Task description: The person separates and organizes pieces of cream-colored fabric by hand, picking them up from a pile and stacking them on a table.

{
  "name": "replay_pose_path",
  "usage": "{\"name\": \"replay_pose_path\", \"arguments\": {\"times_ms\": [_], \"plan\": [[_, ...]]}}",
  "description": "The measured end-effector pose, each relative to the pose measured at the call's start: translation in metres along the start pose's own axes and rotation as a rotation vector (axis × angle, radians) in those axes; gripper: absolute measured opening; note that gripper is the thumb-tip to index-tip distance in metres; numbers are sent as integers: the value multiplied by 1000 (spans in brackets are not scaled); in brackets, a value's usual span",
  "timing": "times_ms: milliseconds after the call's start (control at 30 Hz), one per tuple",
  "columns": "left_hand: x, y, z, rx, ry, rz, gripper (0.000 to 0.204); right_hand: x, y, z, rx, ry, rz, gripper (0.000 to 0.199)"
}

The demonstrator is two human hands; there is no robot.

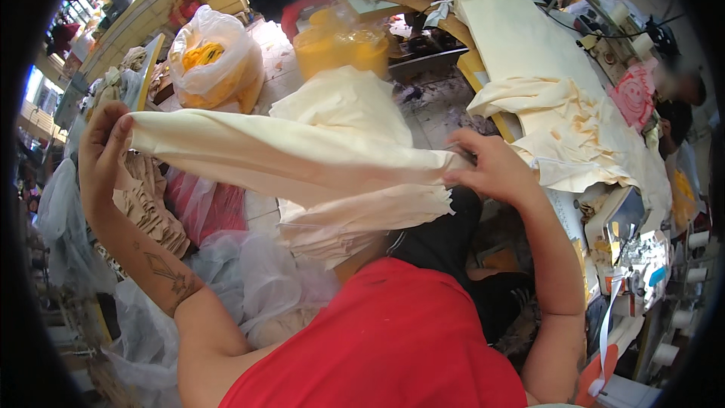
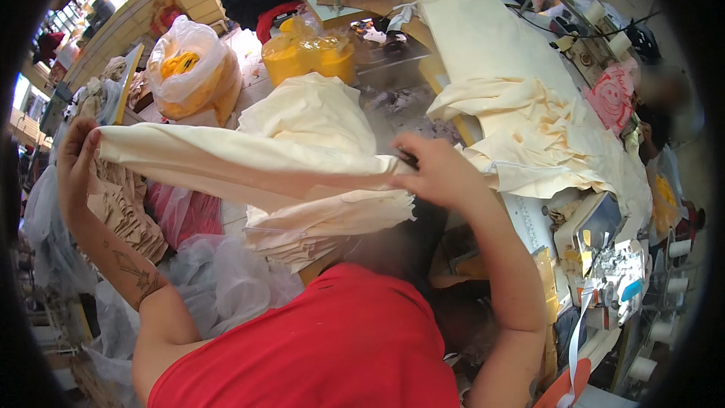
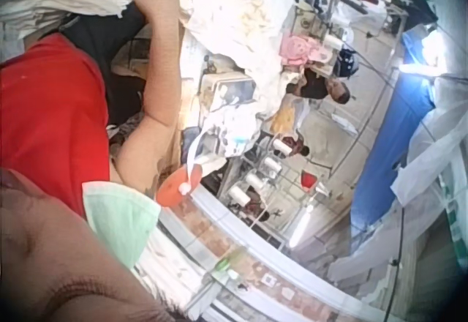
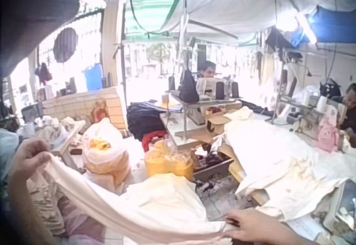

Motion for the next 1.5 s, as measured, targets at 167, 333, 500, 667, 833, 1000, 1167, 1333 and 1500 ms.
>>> {"name": "replay_pose_path", "arguments": {"times_ms": [167, 333, 500, 667, 833, 1000, 1167, 1333, 1500], "plan": [[-15, 16, 16, 88, 99, 39, 21, -27, -39, 0, -102, -129, -23, 30], [7, 30, 9, 84, 44, 178, 16, -65, 2, -8, 137, 68, -81, 16], [-7, 16, 13, 219, 39, 236, 19, -101, 3, -36, 34, 208, 57, 22], [-8, 16, 0, 290, 211, 275, 16, -56, -17, -47, -152, 360, -307, 34], [-13, 24, 1, 380, 272, 370, 23, -11, -46, -22, -202, -19, -88, 42], [-9, 22, -3, 272, 308, 222, 27, -52, -48, -7, -84, -85, -347, 14], [29, 8, -39, 40, -57, -29, 28, -126, -15, -39, -4, 387, -299, 19], [106, -41, -149, 306, 111, 45, 21, -130, 46, -134, -71, 652, -147, 20], [67, 5, -92, 422, 508, 283, 21, -134, -21, -75, -229, 958, -565, 15]]}}
Point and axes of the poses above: each hand's wrist, its own z-axis away from the middle knuckle, its own x-axis out of the palm, y = z × x, the point moved 2 cm from there along -z, towards the middle knuckle, and after that the axes turned 5 degrees about z, right-handed, at the moved point
